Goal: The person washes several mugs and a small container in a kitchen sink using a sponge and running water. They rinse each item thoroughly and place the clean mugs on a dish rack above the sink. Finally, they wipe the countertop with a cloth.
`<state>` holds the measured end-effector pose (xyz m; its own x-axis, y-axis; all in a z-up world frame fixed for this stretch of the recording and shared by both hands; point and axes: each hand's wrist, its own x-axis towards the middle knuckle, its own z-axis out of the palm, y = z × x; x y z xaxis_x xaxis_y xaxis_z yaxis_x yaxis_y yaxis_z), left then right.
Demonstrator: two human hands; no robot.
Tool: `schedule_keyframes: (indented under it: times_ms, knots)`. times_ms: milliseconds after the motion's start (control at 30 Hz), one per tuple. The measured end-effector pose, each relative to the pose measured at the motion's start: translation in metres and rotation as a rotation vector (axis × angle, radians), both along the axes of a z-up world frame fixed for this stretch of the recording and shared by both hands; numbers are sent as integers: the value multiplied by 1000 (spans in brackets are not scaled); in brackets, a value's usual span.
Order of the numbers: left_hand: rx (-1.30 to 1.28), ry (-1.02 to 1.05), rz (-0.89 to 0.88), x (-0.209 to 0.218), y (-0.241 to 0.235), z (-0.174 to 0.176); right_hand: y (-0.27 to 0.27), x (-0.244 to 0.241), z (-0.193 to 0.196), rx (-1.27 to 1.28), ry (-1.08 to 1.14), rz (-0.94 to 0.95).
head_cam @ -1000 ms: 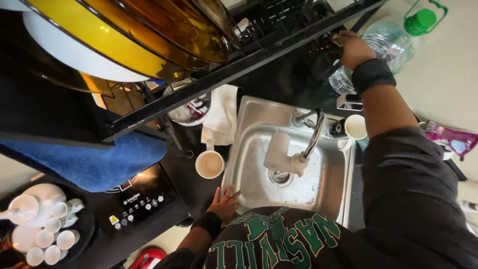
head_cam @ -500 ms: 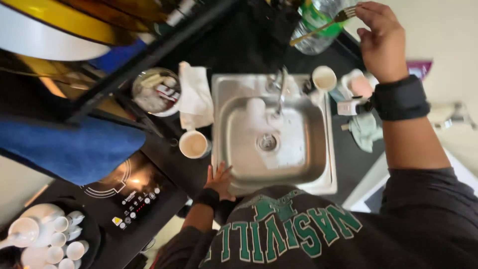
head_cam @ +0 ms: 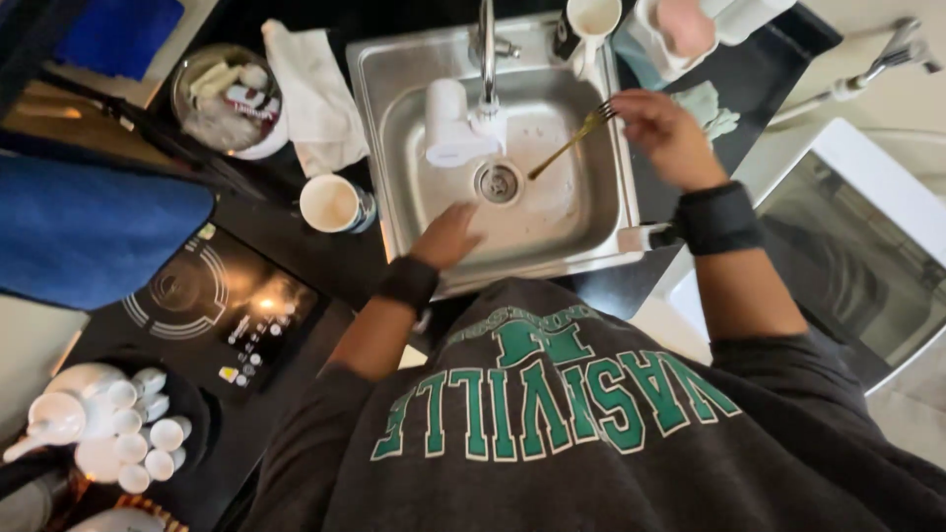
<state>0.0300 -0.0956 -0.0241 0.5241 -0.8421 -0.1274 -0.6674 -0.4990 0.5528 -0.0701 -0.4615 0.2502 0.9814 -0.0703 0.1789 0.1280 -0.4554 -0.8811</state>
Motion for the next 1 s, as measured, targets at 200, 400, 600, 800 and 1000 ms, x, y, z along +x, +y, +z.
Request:
schedule_keyframes:
  times_ms: [200,400,600,800,1000]
  knots:
    - [-562,502,256,17,-97,34,21,41,-114,213,233,164]
    - [-682,848,583,31,-132,-24,55,71,-160,463,429,159]
    - [-791,738,782,38,-119,-45,73,74,-182,624,513,102]
    - [-779,698,801,43,-111,-11,82,87,-184,534,454,140]
    - [-1007,776,817,48,-116,-8,94,105,-195,450,327,-35]
